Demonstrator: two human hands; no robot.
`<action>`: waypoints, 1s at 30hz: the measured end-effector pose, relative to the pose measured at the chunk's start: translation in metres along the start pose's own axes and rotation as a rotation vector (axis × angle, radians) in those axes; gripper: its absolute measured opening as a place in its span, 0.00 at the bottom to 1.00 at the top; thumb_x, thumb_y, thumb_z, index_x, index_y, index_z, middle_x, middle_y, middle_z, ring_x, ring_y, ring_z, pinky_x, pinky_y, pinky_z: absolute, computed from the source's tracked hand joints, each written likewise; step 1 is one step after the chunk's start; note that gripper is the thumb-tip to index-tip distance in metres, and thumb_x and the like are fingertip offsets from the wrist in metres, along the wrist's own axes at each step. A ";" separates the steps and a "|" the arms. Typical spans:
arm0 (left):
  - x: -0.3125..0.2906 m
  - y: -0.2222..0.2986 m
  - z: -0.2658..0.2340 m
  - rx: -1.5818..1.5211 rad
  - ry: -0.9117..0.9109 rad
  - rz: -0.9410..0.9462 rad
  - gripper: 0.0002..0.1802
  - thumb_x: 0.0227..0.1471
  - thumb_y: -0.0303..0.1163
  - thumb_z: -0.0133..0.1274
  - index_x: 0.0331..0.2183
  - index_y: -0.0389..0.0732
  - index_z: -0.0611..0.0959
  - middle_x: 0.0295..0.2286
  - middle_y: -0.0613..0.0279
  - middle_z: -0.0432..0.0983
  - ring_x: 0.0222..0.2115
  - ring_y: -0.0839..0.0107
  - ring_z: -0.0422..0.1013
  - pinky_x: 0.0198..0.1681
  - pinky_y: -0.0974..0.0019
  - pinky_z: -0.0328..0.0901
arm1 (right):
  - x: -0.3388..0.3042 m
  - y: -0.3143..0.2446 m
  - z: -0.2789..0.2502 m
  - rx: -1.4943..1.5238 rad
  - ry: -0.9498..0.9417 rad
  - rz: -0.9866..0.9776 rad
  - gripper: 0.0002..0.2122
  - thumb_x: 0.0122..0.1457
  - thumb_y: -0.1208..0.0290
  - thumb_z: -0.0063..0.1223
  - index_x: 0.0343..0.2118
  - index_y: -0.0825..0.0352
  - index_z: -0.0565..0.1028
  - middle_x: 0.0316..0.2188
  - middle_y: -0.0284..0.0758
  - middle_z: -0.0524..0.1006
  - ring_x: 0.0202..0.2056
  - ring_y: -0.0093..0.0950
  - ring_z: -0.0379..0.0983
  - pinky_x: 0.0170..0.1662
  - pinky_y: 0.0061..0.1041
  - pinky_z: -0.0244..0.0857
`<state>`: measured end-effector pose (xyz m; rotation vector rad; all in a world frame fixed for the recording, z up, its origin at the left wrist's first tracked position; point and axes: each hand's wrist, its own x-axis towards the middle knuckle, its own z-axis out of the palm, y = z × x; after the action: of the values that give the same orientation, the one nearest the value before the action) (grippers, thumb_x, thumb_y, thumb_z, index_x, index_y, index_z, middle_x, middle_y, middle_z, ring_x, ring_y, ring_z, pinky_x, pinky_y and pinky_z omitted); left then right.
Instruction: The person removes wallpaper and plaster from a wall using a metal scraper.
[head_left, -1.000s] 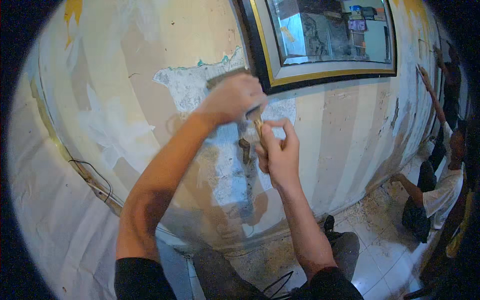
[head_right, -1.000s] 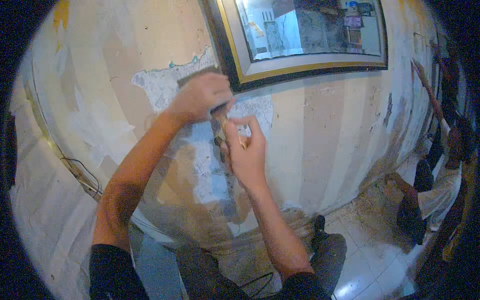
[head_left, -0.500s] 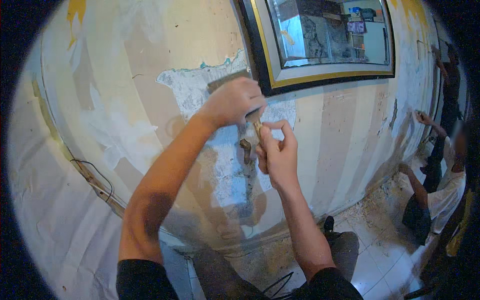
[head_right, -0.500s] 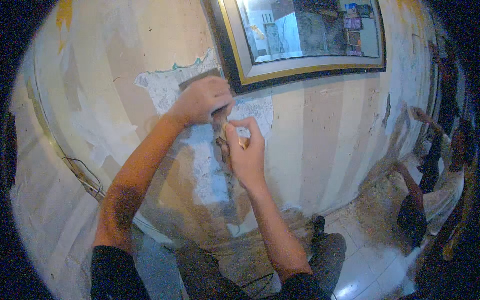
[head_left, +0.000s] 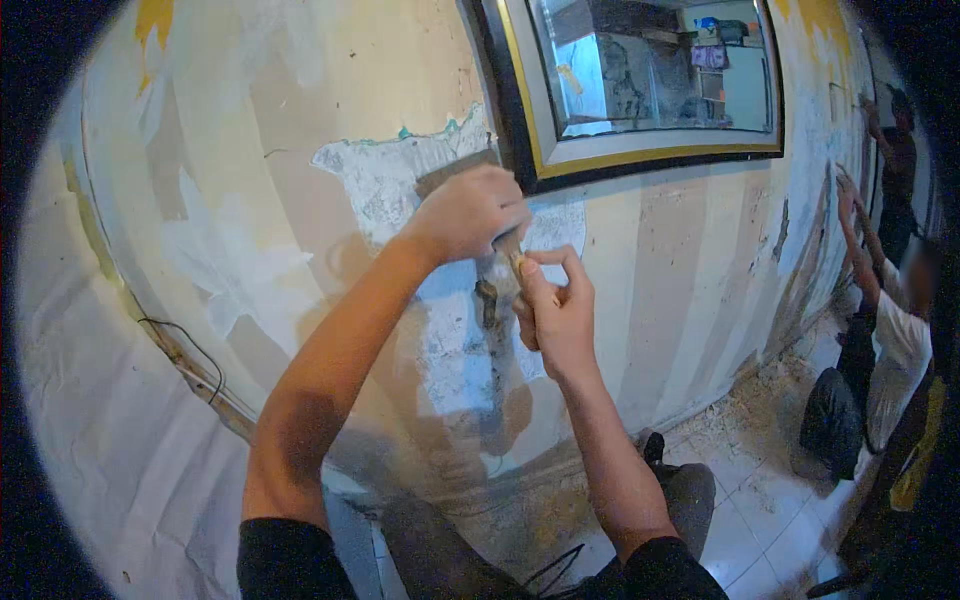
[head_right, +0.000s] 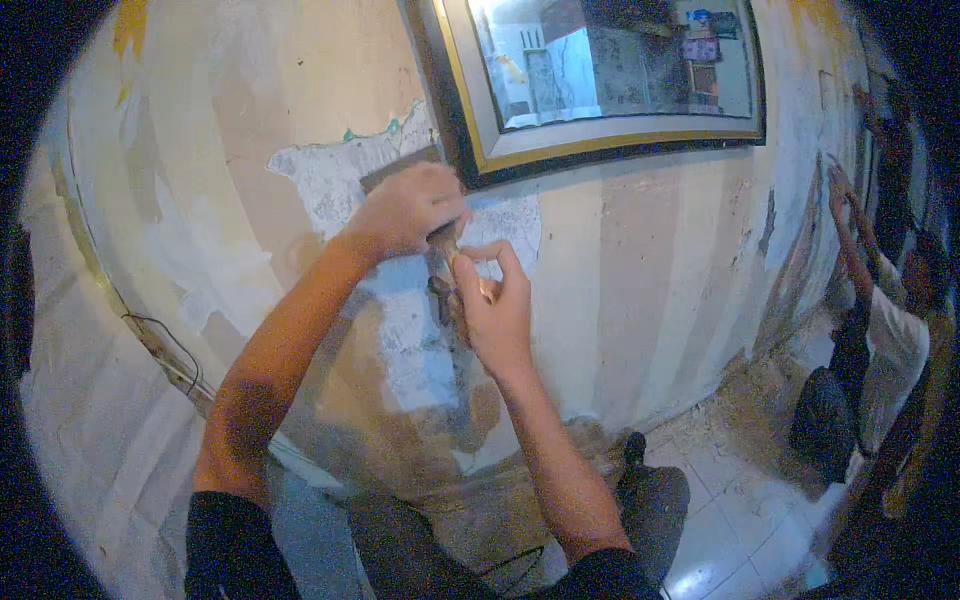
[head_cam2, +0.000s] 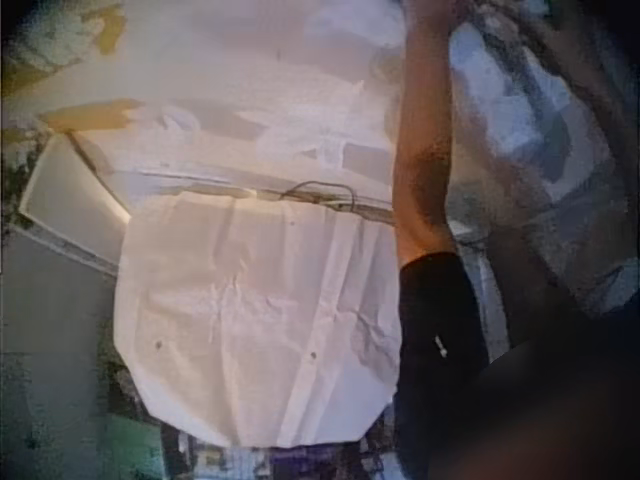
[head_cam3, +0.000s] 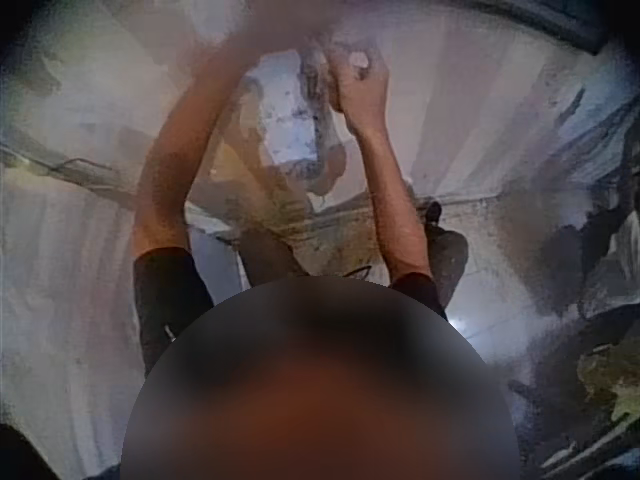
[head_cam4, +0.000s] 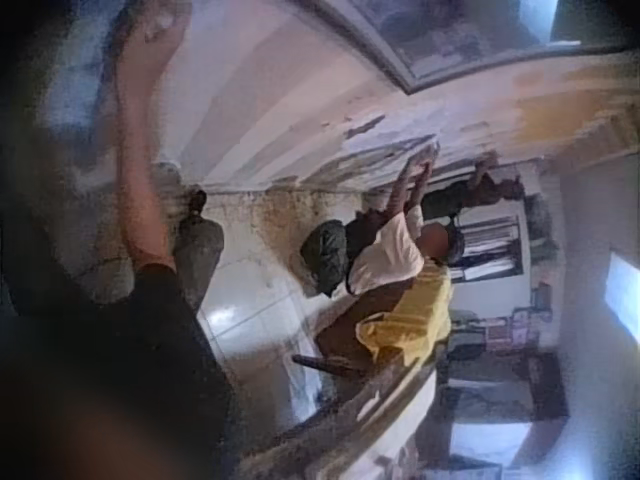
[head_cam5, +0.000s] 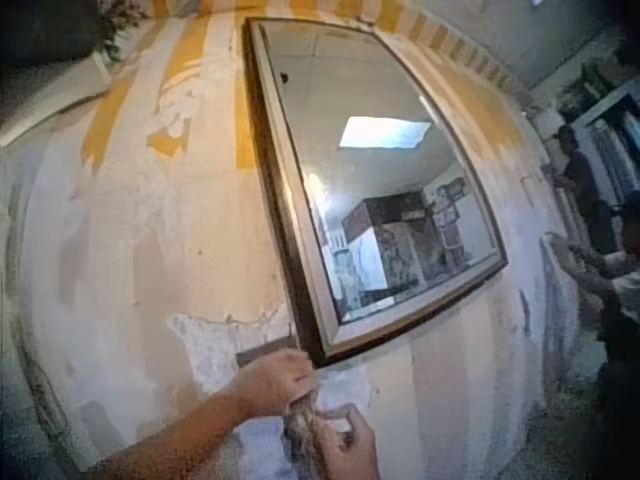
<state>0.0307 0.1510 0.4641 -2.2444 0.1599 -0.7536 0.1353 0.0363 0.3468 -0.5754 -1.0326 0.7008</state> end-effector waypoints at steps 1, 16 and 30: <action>0.001 -0.002 -0.001 0.065 0.036 -0.029 0.06 0.35 0.31 0.57 0.21 0.44 0.77 0.22 0.61 0.72 0.30 0.61 0.71 0.38 0.60 0.67 | 0.002 0.001 0.000 0.077 -0.035 -0.027 0.06 0.62 0.68 0.51 0.35 0.63 0.68 0.16 0.27 0.70 0.12 0.13 0.59 0.13 0.17 0.50; 0.008 -0.016 -0.014 0.021 0.032 0.012 0.05 0.35 0.30 0.57 0.20 0.43 0.76 0.21 0.63 0.71 0.29 0.63 0.70 0.38 0.61 0.67 | 0.010 -0.001 0.021 0.058 0.016 -0.120 0.06 0.64 0.65 0.48 0.37 0.60 0.65 0.12 0.26 0.64 0.09 0.12 0.48 0.11 0.17 0.38; 0.011 -0.016 -0.016 -0.014 0.022 -0.015 0.07 0.36 0.27 0.58 0.23 0.40 0.77 0.25 0.58 0.73 0.33 0.56 0.72 0.44 0.58 0.66 | 0.014 -0.015 0.011 0.021 -0.020 0.046 0.07 0.62 0.65 0.51 0.35 0.61 0.68 0.14 0.27 0.69 0.12 0.13 0.57 0.13 0.16 0.46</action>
<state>0.0290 0.1485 0.4892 -2.2531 0.1592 -0.7874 0.1341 0.0375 0.3698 -0.5759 -1.0325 0.7582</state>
